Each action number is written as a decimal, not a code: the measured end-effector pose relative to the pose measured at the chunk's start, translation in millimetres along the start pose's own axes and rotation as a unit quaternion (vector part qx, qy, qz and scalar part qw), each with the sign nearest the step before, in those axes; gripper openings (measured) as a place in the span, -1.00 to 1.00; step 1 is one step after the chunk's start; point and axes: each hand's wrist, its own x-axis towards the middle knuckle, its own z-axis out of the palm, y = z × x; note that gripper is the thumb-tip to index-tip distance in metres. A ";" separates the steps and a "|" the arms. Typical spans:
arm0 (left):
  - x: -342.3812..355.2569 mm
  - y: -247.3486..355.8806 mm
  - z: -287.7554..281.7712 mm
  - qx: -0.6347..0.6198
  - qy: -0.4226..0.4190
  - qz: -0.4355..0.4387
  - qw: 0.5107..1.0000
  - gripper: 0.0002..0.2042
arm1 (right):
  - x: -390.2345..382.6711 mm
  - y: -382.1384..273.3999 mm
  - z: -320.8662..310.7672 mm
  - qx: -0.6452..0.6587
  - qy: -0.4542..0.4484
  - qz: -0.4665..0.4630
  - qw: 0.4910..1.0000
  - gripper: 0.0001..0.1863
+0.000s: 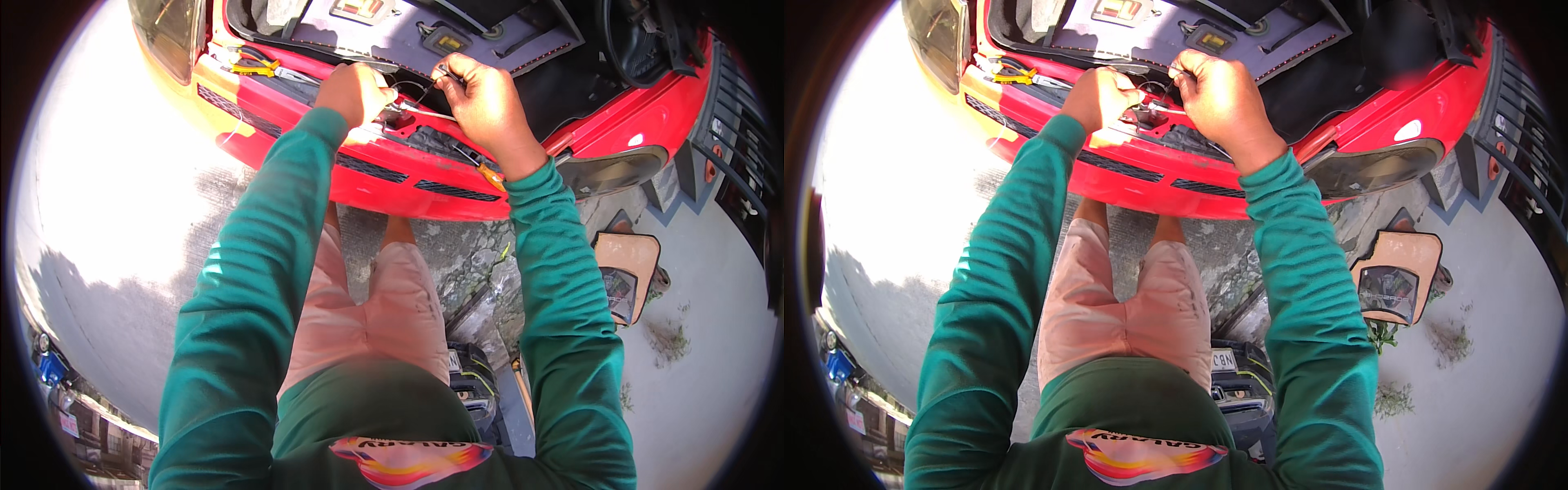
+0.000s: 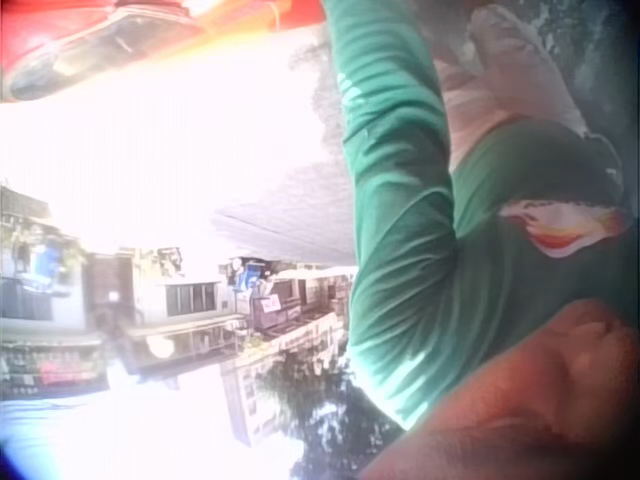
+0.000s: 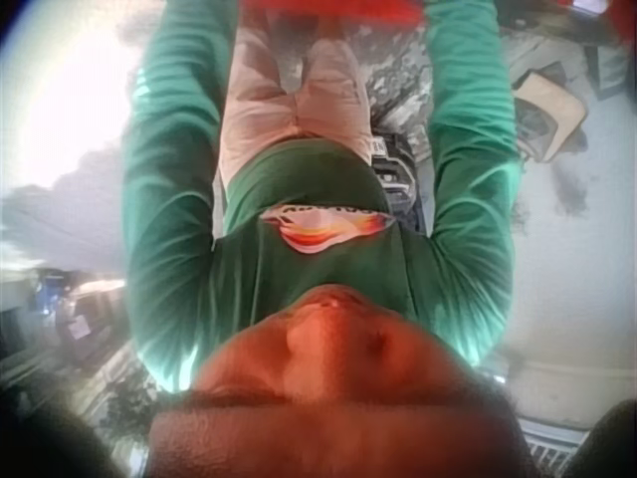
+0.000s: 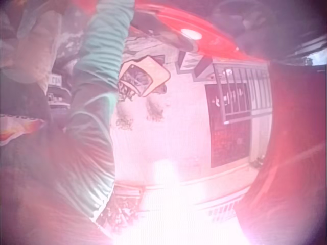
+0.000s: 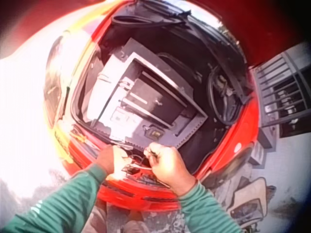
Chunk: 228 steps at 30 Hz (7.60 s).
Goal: The person works on the front bumper of a red car with the hood open. They use pliers and a screwdriver to manipulate wires and clips within the bumper's grille area, appearing to secure or adjust internal components.
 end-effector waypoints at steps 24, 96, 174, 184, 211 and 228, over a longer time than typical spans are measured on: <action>21.1 3.0 -3.2 -0.021 0.005 0.085 0.996 -0.79 | -21.1 -15.2 2.1 -0.167 0.036 -0.167 0.971 -0.72; 6.4 -15.1 10.2 -0.004 0.087 0.290 0.953 -0.95 | -4.4 -7.8 8.9 -0.205 -0.025 -0.203 0.957 -0.75; 25.5 -19.3 -7.0 0.092 -0.065 0.238 0.965 -0.81 | 2.4 -2.6 1.6 0.079 -0.107 -0.046 0.990 -0.94; 2.0 -17.3 -4.4 0.085 -0.005 0.195 0.977 -0.85 | 1.8 -7.7 3.1 0.097 -0.111 -0.025 0.989 -0.95; 5.2 -11.5 -11.1 -0.138 -0.069 0.090 0.984 -0.65 | 15.5 7.6 -1.9 0.086 -0.134 -0.046 0.986 -0.90; -35.8 20.2 4.8 -0.137 0.134 0.177 0.965 -0.63 | 16.9 -1.6 -6.6 0.016 -0.132 -0.040 0.990 -0.91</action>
